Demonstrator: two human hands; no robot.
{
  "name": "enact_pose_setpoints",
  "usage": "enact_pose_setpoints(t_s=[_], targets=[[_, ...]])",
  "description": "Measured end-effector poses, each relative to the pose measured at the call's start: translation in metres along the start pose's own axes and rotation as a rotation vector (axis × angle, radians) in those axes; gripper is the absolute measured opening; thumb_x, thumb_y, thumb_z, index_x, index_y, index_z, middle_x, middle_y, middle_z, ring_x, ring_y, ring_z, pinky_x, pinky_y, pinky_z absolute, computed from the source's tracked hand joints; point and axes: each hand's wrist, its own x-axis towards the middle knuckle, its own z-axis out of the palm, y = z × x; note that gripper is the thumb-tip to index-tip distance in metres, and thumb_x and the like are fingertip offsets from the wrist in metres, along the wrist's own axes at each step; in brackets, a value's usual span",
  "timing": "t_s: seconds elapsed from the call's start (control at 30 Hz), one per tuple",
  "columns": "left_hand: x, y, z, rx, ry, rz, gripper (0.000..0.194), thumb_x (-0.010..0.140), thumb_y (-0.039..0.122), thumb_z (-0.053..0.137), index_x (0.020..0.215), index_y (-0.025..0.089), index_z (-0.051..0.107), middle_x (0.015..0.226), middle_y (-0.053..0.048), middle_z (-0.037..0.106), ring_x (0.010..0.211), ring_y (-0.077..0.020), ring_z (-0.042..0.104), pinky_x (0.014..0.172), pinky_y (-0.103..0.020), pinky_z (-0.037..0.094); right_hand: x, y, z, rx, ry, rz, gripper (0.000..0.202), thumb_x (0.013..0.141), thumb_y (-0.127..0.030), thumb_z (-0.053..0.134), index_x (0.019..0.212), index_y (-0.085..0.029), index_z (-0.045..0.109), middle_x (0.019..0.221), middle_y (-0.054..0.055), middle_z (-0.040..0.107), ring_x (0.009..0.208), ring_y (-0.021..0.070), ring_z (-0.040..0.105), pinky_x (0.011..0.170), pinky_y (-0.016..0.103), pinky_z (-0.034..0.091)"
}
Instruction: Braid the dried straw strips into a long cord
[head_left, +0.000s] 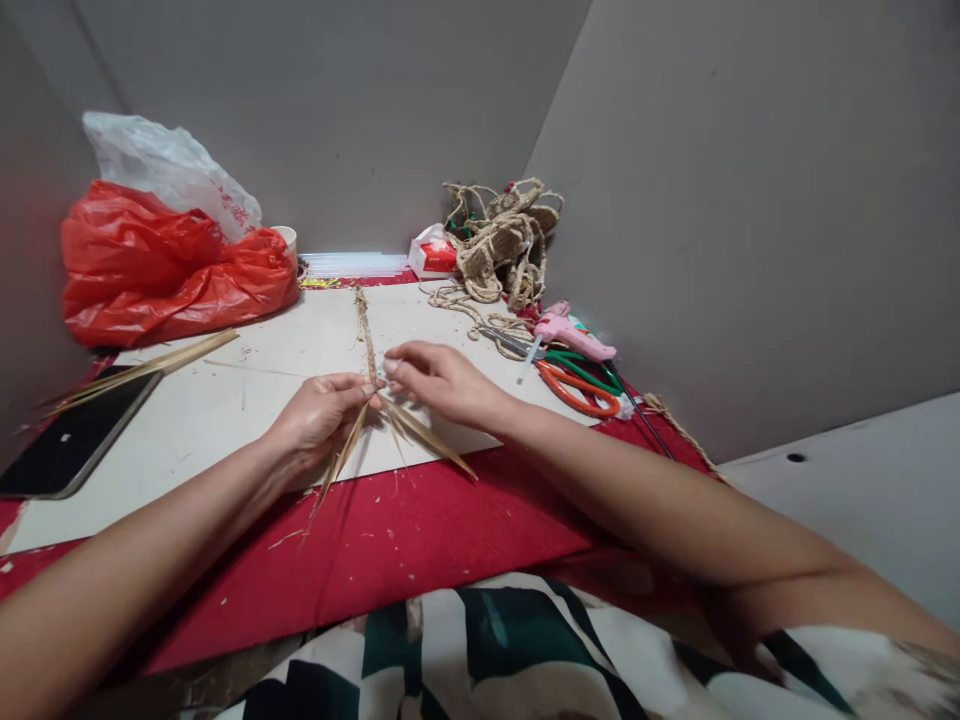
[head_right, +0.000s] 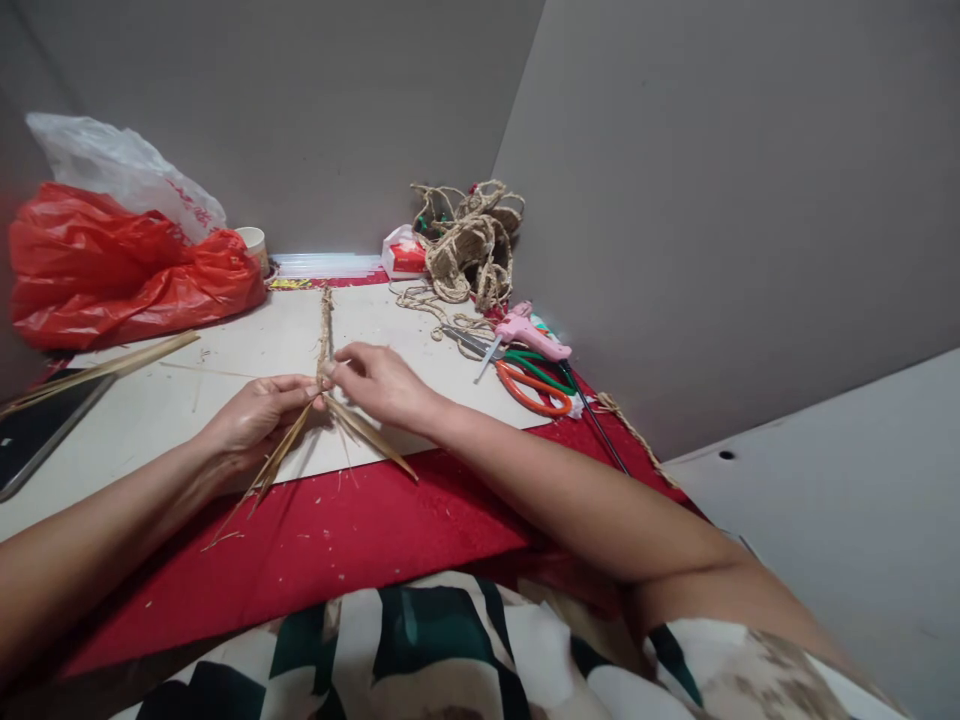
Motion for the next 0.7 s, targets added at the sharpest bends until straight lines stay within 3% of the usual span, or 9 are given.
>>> enact_pose_setpoints(t_s=[0.1,0.17,0.23,0.3,0.47,0.7], targets=[[0.001,0.0,0.0,-0.015,-0.011,-0.006,0.006,0.069,0.018,0.066,0.068,0.013,0.063,0.057,-0.004,0.063,0.046,-0.008,0.052,0.044,-0.02,0.033,0.005,0.007,0.01,0.47,-0.341,0.197,0.023,0.09,-0.032,0.044,0.078,-0.014,0.053,0.072,0.002,0.058,0.054,0.0063,0.048,0.052,0.019,0.039],[0.001,-0.001,0.001,-0.021,-0.004,-0.009,0.005,0.069,0.016,0.065,0.071,0.013,0.062,0.058,-0.004,0.063,0.048,-0.0086,0.054,0.045,-0.02,0.034,0.007,0.009,0.013,0.66,-0.493,0.352,0.026,0.092,-0.034,0.042,0.076,-0.015,0.049,0.057,-0.004,0.046,0.039,0.0034,0.033,0.038,0.016,0.028],[0.001,-0.002,0.002,-0.021,0.004,-0.009,0.009,0.069,0.014,0.065,0.076,0.013,0.06,0.058,-0.003,0.063,0.049,-0.0086,0.055,0.046,-0.019,0.034,0.009,0.01,0.013,0.707,-0.566,0.451,0.027,0.092,-0.035,0.042,0.074,-0.016,0.048,0.047,-0.009,0.029,0.034,0.0029,0.016,0.032,0.015,0.014],[0.0,-0.004,0.003,-0.022,0.008,0.012,0.014,0.069,0.011,0.063,0.081,0.015,0.057,0.058,-0.002,0.064,0.049,-0.0089,0.055,0.048,-0.02,0.036,0.011,0.011,0.01,0.698,-0.613,0.51,0.03,0.093,-0.036,0.041,0.071,-0.016,0.048,0.044,-0.011,0.02,0.035,0.0034,0.01,0.032,0.015,0.008],[-0.002,-0.004,0.006,0.035,-0.018,0.129,0.008,0.071,0.011,0.06,0.074,0.014,0.053,0.061,-0.003,0.065,0.059,-0.0116,0.061,0.067,-0.027,0.046,0.014,0.015,0.005,0.768,-0.683,0.609,0.032,0.091,-0.04,0.044,0.07,-0.016,0.047,0.045,-0.01,0.023,0.037,0.0032,0.01,0.031,0.013,0.009],[0.001,-0.003,0.002,0.194,0.117,0.196,0.014,0.068,0.025,0.069,0.072,0.014,0.06,0.065,-0.002,0.064,0.058,-0.0104,0.056,0.06,-0.025,0.043,0.006,0.017,0.012,1.116,-0.576,0.596,0.024,0.093,-0.024,0.041,0.076,-0.012,0.053,0.048,-0.011,0.017,0.04,0.0034,0.006,0.033,0.012,0.009]])
